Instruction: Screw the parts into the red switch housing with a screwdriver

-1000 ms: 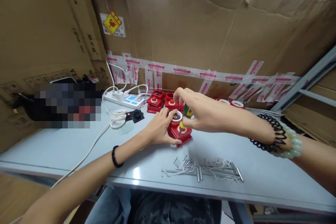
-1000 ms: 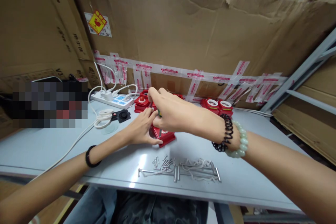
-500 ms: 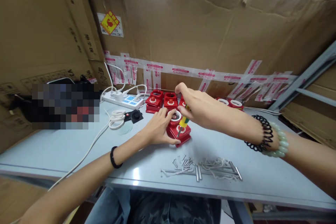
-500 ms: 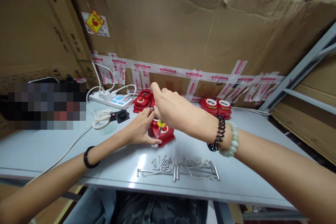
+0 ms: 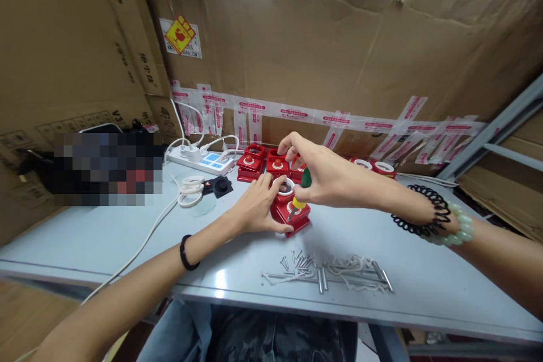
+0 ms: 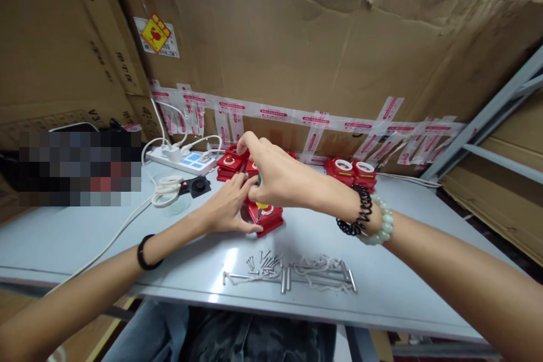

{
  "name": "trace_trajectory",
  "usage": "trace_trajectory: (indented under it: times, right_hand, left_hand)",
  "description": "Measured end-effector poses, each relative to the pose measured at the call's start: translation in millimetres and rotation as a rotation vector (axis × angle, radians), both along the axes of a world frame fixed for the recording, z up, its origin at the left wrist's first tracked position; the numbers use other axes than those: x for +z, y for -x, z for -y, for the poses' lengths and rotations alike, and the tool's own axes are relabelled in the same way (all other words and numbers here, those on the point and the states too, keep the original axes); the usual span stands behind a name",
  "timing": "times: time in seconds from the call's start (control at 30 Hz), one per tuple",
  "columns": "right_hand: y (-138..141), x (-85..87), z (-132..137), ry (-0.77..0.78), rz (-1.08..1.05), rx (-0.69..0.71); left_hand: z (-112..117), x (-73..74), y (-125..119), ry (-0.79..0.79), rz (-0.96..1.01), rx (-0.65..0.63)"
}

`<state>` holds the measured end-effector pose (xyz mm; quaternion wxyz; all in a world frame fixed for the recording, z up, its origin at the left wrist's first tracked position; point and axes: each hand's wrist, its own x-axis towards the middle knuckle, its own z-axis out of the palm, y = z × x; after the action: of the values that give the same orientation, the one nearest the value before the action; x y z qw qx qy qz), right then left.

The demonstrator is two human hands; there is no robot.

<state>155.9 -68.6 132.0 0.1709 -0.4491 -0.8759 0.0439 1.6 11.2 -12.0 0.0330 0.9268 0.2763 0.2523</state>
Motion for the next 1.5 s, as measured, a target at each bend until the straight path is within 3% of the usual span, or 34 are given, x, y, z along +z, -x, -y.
trace_trajectory:
  times: [0.3, 0.53, 0.7, 0.9, 1.07, 1.23, 1.5]
  right_hand:
    - [5, -4.2, -4, -0.184, 0.271, -0.323]
    - [3, 9.2, 1, -0.036, 0.167, -0.036]
    - [2, 1.7, -2, -0.078, 0.09, -0.128]
    - [3, 4.6, 2, -0.001, 0.017, 0.014]
    - [3, 3.5, 3, -0.06, 0.136, -0.168]
    - [3, 3.7, 4, 0.0, -0.022, -0.044]
    - [5, 17.9, 12, -0.112, -0.169, -0.083]
  left_hand:
    - [2, 1.9, 0, -0.013, -0.011, -0.002]
    - [1, -0.9, 1, -0.004, 0.013, 0.001]
    - [1, -0.7, 1, -0.025, -0.017, 0.013]
    - [0, 0.6, 0, -0.022, -0.034, 0.014]
    - [0, 0.0, 0, -0.04, -0.027, 0.018]
    - [1, 1.7, 0, -0.024, -0.036, 0.025]
    - [3, 1.2, 1, -0.016, -0.022, 0.055]
